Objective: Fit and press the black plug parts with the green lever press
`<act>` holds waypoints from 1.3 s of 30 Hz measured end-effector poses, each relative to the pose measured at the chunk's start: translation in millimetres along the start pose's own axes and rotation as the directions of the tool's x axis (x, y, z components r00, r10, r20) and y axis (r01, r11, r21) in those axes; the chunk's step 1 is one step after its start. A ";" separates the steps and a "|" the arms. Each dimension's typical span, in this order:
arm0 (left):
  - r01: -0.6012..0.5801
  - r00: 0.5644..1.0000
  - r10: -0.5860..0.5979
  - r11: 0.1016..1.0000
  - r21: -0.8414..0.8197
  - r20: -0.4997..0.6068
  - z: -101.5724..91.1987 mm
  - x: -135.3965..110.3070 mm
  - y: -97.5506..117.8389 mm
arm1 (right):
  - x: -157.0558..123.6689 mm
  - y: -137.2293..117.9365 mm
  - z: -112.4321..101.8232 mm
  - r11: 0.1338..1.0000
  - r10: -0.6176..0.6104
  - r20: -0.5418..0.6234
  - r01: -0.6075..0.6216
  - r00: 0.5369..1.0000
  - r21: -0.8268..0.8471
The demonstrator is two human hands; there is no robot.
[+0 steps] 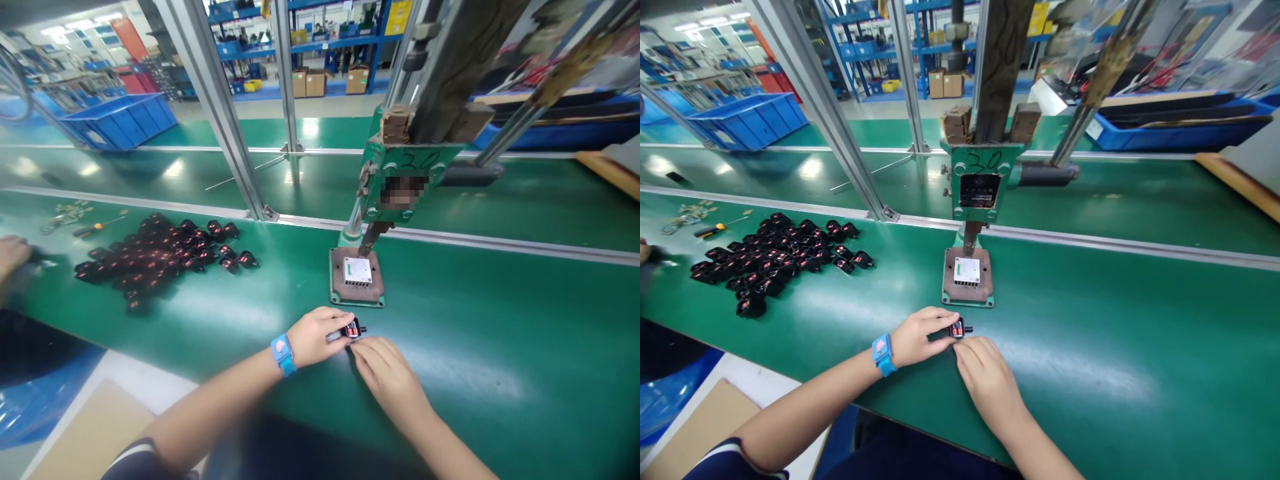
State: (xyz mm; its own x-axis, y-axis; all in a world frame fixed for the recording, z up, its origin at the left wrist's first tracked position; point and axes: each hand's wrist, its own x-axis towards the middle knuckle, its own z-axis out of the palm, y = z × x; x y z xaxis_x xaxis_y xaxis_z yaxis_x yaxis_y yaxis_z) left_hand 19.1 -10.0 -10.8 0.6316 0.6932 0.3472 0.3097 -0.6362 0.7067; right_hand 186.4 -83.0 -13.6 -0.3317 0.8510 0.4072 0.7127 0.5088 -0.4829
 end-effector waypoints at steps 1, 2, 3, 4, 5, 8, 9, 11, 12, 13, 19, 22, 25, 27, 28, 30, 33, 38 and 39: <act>0.010 1.000 -0.010 1.000 -0.012 0.000 -0.8 0.2 2.3 | -0.1 2.2 0.6 1.000 0.019 0.004 -0.019 1.000 0.020; 0.024 1.000 -0.024 0.999 -0.023 -0.003 -1.2 0.6 4.7 | 0.2 4.0 1.0 0.998 0.038 0.008 -0.038 0.999 0.048; 0.044 0.999 -0.044 0.999 -0.030 -0.017 -0.9 1.2 7.2 | 0.7 5.5 1.2 0.995 0.055 0.009 -0.055 0.998 0.079; 0.071 0.997 -0.072 0.997 -0.033 -0.036 0.0 1.8 9.4 | 1.2 6.4 1.0 0.992 0.070 0.006 -0.071 0.998 0.108; 0.099 0.993 -0.101 0.994 -0.035 -0.061 1.4 2.5 11.1 | 1.5 6.9 0.2 0.988 0.083 0.003 -0.083 0.997 0.131; 0.165 0.980 -0.168 0.986 -0.035 -0.107 7.5 2.9 11.6 | 0.9 7.1 -5.9 0.973 0.133 0.039 -0.138 0.990 0.186; 0.166 0.981 -0.168 0.986 -0.030 -0.097 9.5 2.4 10.2 | 0.7 7.2 -8.7 0.963 0.172 0.051 -0.178 0.984 0.203; 0.151 0.988 -0.152 0.988 -0.014 -0.041 12.9 0.4 6.3 | 1.4 8.2 -13.3 0.936 0.272 0.038 -0.274 0.961 0.222; 0.154 0.988 -0.154 0.988 -0.007 -0.007 14.2 -0.7 4.4 | 2.3 9.0 -14.3 0.924 0.316 0.026 -0.313 0.948 0.221; 0.169 0.985 -0.168 0.986 -0.009 0.023 15.1 -1.8 2.9 | 3.6 9.9 -14.0 0.919 0.338 0.019 -0.335 0.941 0.209; 0.280 0.954 -0.236 0.919 -0.277 0.182 6.6 -7.7 9.4 | 7.2 11.1 -0.4 0.965 0.239 0.061 -0.244 0.969 0.093; 0.367 0.924 -0.284 0.846 -0.387 0.256 -2.7 -11.5 18.2 | 5.1 5.6 -0.3 0.973 0.228 0.007 -0.228 0.974 0.020; 0.515 0.857 -0.459 0.759 -0.399 0.234 -5.2 -14.4 22.5 | 4.6 -0.6 -4.2 0.979 0.194 -0.036 -0.196 0.980 -0.050; 0.572 0.819 -0.534 0.721 -0.393 0.211 -3.6 -15.6 22.4 | 5.0 -2.9 -5.7 0.980 0.183 -0.050 -0.186 0.982 -0.071; 0.580 0.813 -0.543 0.721 -0.378 0.211 -2.7 -15.9 22.0 | 5.4 -3.3 -5.8 0.980 0.182 -0.051 -0.186 0.982 -0.073; 0.554 0.832 -0.513 0.779 -0.293 0.210 -1.5 -16.0 21.0 | 6.2 -2.7 -4.8 0.980 0.185 -0.051 -0.188 0.981 -0.068; 0.404 0.905 -0.387 0.912 -0.073 0.176 -1.0 -14.4 18.9 | 7.6 1.3 -2.6 0.979 0.200 -0.040 -0.201 0.979 -0.033; 0.337 0.931 -0.355 0.926 0.170 0.088 -7.3 -14.4 13.2 | -2.3 9.2 -5.5 0.973 0.228 -0.008 -0.228 0.974 0.021; 0.370 0.919 -0.389 0.906 0.207 0.062 -10.8 -16.5 12.6 | -6.6 12.7 -6.4 0.978 0.207 -0.007 -0.207 0.978 -0.005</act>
State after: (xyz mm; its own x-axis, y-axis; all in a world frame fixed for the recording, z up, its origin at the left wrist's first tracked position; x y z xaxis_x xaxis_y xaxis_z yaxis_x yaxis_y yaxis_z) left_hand 4.8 -25.8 -1.0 0.5042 0.8636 0.0053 0.6613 -0.3901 0.6407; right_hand 201.6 -83.0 -17.5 -0.1725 0.9370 0.3038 0.7688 0.3208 -0.5531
